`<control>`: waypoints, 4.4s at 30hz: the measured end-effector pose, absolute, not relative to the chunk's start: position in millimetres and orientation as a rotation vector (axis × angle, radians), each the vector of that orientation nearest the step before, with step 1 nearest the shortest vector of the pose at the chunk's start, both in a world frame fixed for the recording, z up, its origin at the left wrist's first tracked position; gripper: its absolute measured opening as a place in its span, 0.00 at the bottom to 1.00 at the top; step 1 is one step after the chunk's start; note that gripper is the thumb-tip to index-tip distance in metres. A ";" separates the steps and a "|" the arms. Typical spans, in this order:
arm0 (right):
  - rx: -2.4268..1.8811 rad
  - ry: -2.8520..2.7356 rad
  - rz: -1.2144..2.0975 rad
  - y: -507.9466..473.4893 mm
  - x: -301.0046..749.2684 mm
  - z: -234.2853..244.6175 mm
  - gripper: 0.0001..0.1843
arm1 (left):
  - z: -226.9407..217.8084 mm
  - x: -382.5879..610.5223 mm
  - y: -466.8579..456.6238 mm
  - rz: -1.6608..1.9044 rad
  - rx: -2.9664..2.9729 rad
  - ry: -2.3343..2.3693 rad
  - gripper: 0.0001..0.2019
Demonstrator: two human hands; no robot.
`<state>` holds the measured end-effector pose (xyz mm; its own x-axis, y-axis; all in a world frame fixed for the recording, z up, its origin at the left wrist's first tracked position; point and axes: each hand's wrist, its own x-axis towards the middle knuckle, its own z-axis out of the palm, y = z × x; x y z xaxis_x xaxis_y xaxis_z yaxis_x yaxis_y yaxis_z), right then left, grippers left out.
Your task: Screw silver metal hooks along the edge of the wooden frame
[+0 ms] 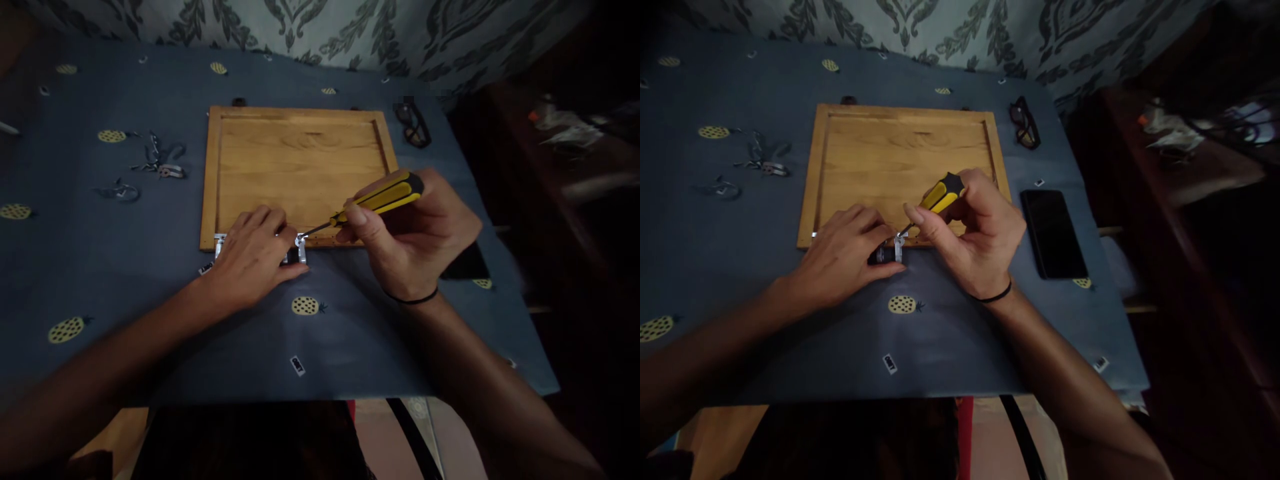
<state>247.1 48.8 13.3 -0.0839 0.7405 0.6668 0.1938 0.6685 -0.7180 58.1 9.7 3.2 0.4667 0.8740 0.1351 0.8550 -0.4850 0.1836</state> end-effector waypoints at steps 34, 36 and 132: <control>-0.829 -1.516 0.648 41.9 244.2 30.3 0.06 | 2.3 57.3 8.7 0.368 2.639 1.551 0.19; -0.854 -1.506 0.662 41.6 245.9 24.4 0.06 | 1.9 57.1 8.7 0.387 2.643 1.549 0.20; -0.763 -1.692 0.945 37.4 261.4 29.4 0.09 | 1.4 57.7 9.1 0.344 2.637 1.551 0.19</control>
<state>261.4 37.4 29.4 -0.2904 0.8390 0.4602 0.0482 0.4931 -0.8686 57.7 9.1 1.4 0.4681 0.8692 0.1595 0.8552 -0.4910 0.1661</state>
